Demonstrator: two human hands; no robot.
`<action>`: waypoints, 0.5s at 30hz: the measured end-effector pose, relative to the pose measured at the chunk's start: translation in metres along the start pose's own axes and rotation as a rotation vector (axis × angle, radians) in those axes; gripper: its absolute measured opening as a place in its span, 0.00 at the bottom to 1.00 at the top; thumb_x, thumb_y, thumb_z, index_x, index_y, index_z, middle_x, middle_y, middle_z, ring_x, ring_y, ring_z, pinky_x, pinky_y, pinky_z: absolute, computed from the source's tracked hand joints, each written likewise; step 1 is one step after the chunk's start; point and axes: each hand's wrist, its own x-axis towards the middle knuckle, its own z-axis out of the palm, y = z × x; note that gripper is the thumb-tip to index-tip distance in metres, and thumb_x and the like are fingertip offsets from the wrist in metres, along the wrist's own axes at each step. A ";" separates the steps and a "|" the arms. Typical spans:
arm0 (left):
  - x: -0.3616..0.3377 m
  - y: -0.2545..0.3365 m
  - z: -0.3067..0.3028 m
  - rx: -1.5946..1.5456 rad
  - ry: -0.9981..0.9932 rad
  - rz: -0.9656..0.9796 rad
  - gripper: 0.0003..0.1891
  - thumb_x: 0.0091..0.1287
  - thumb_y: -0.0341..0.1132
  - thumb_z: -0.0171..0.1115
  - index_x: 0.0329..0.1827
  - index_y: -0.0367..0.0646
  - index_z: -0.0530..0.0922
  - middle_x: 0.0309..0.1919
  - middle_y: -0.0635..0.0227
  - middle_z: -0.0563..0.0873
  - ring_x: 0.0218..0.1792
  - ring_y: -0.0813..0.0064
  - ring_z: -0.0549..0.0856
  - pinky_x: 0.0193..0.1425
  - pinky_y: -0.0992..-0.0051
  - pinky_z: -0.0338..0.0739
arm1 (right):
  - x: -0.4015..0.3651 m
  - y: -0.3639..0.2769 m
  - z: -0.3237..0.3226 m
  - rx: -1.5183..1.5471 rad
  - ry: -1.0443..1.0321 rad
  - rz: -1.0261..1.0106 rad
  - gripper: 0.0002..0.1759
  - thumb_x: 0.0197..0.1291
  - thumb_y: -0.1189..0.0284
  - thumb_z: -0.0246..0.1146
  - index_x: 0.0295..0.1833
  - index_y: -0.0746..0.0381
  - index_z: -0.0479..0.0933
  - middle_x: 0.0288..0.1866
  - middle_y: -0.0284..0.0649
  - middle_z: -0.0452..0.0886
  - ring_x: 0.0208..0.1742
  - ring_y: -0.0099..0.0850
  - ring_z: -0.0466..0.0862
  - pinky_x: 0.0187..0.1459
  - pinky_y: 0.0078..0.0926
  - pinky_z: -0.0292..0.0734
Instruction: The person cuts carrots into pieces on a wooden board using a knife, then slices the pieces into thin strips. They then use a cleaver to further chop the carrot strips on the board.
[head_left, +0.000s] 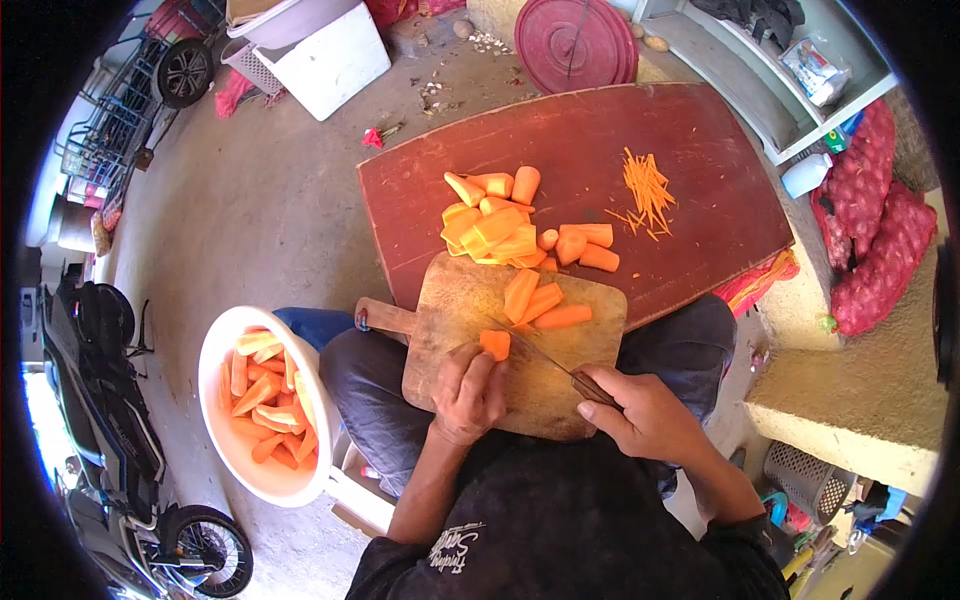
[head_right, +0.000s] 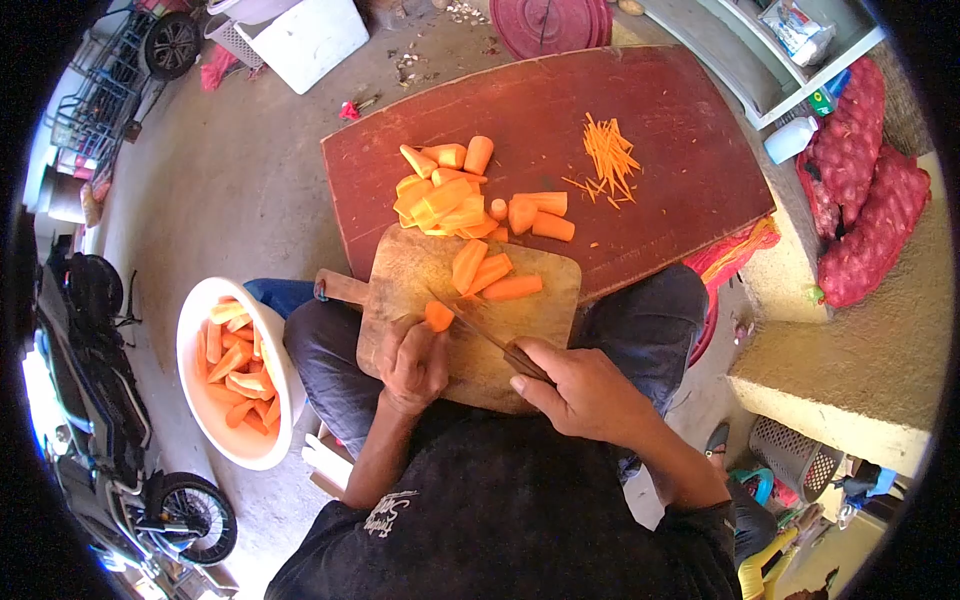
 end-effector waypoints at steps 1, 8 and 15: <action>-0.001 -0.001 0.000 0.022 -0.003 -0.011 0.23 0.61 0.19 0.81 0.59 0.37 0.84 0.49 0.52 0.89 0.39 0.52 0.91 0.41 0.60 0.88 | 0.000 0.003 0.001 -0.005 0.009 -0.011 0.16 0.81 0.63 0.65 0.61 0.65 0.77 0.40 0.59 0.86 0.43 0.62 0.89 0.43 0.51 0.83; 0.008 -0.001 -0.005 0.070 -0.083 -0.139 0.19 0.69 0.21 0.77 0.63 0.36 0.86 0.47 0.53 0.89 0.37 0.56 0.90 0.39 0.62 0.87 | 0.001 0.013 0.022 0.062 0.005 0.030 0.15 0.82 0.64 0.65 0.58 0.66 0.77 0.35 0.55 0.83 0.38 0.55 0.88 0.41 0.46 0.81; 0.030 -0.003 -0.011 0.110 -0.035 -0.257 0.21 0.71 0.23 0.77 0.67 0.38 0.87 0.53 0.50 0.89 0.52 0.55 0.91 0.53 0.58 0.87 | 0.018 0.017 0.030 -0.021 0.052 -0.043 0.16 0.82 0.62 0.64 0.55 0.66 0.76 0.40 0.60 0.86 0.45 0.65 0.89 0.45 0.57 0.82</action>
